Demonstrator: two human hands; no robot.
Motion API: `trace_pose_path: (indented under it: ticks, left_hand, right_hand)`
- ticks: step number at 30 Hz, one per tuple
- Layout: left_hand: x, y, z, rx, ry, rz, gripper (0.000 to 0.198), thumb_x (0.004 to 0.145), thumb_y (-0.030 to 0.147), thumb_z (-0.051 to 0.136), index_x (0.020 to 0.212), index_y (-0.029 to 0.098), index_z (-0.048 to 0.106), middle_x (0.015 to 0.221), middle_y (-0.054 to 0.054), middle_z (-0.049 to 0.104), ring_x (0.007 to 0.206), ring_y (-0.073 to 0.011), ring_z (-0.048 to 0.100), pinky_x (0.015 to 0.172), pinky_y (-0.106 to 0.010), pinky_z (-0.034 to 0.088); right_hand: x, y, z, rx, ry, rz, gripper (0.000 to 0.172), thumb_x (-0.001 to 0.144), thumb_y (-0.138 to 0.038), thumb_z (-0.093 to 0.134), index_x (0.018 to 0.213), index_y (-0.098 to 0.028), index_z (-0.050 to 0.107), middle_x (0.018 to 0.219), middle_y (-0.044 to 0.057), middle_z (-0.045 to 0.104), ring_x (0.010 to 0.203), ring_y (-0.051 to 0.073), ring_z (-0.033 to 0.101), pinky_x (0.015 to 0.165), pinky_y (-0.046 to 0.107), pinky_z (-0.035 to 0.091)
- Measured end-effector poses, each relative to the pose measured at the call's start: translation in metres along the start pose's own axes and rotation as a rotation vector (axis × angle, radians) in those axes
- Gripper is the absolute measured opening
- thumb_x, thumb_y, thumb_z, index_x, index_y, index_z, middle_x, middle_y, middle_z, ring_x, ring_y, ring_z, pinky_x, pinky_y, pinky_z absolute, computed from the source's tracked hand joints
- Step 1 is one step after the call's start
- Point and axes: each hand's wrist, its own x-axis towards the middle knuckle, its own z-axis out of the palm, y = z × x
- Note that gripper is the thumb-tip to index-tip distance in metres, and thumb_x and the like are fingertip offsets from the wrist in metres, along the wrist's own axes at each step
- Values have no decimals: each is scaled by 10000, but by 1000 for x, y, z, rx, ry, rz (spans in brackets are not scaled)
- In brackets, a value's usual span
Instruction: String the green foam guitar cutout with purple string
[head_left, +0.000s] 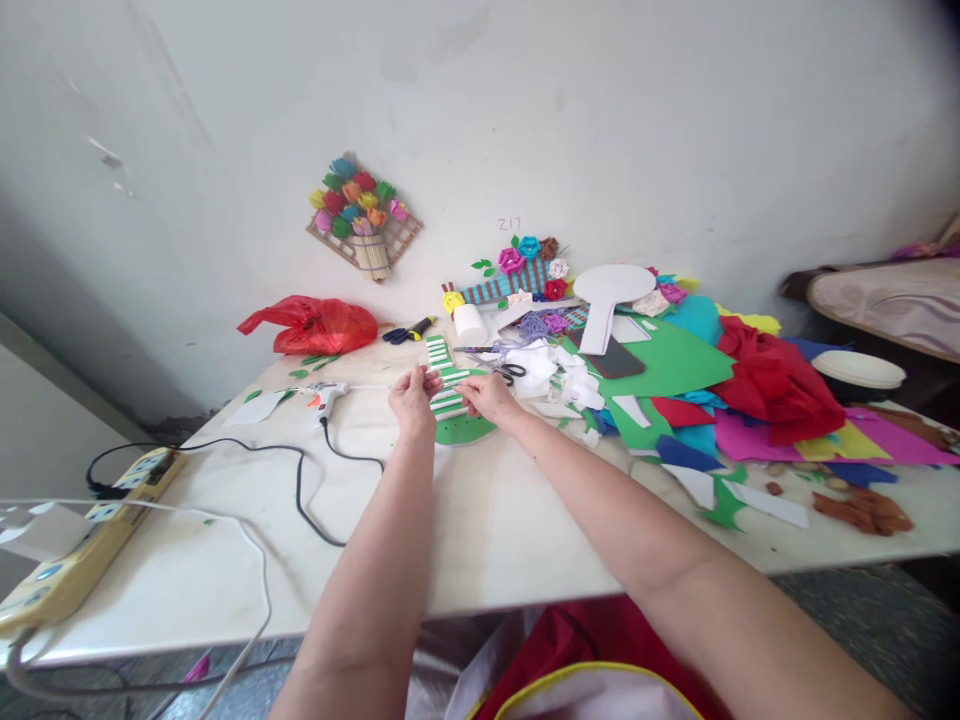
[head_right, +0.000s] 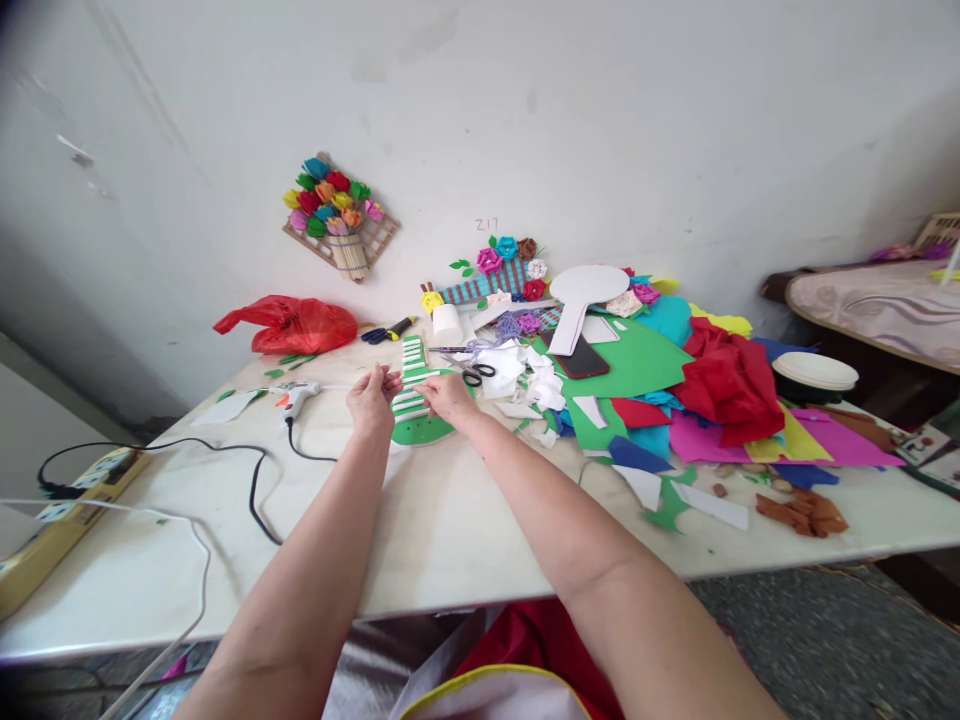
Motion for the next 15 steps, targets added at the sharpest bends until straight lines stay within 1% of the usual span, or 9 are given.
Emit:
trace_pose_path:
  ticks: [4, 5, 7, 8, 10, 13, 15]
  left_hand:
    - [-1, -1, 1, 27, 21, 2, 279, 631, 363, 654, 692, 99, 585, 547, -18, 597, 445, -91, 537, 514, -243, 469]
    - [-2, -2, 1, 38, 25, 2, 276, 634, 358, 651, 691, 96, 587, 545, -21, 597, 443, -93, 536, 514, -246, 470]
    - [-3, -2, 2, 55, 37, 0, 268, 639, 350, 644, 690, 92, 590, 540, -24, 596, 440, -95, 535, 510, -250, 470]
    - [-3, -2, 2, 60, 40, -2, 265, 641, 348, 643, 689, 93, 591, 538, -25, 596, 438, -96, 534, 508, -250, 469]
    - [-4, -2, 3, 60, 42, -6, 261, 642, 347, 642, 691, 95, 591, 540, -23, 597, 438, -93, 532, 507, -247, 467]
    - [-6, -1, 4, 43, 34, -9, 268, 641, 352, 646, 700, 96, 593, 553, -23, 603, 440, -85, 529, 510, -239, 461]
    - [-6, -1, 4, 19, 21, -11, 282, 637, 362, 653, 710, 96, 593, 564, -23, 606, 445, -82, 530, 512, -235, 458]
  right_hand:
    - [-1, -3, -4, -216, 53, -124, 272, 776, -410, 552, 706, -162, 639, 524, -1, 578, 462, 99, 518, 544, 227, 409]
    - [-2, -5, -5, -256, 59, -146, 263, 772, -401, 561, 715, -158, 645, 535, 7, 587, 485, 105, 528, 563, 231, 408]
    - [-2, -6, -5, -276, 47, -156, 280, 776, -398, 557, 668, -151, 636, 536, 17, 590, 493, 109, 534, 570, 237, 408]
    - [-2, -7, -5, -244, 31, -134, 304, 780, -405, 547, 632, -150, 620, 526, 16, 584, 475, 106, 531, 554, 236, 408]
    - [-2, -6, -4, -113, -3, -35, 353, 781, -439, 527, 580, -152, 573, 493, 3, 563, 421, 99, 518, 475, 224, 395]
    - [0, -4, -3, 111, -55, 126, 371, 745, -490, 539, 579, -159, 526, 483, -15, 552, 363, 97, 504, 334, 197, 315]
    - [1, -3, -3, 212, -63, 174, 359, 717, -491, 565, 591, -158, 520, 473, -25, 543, 333, 88, 482, 286, 186, 267]
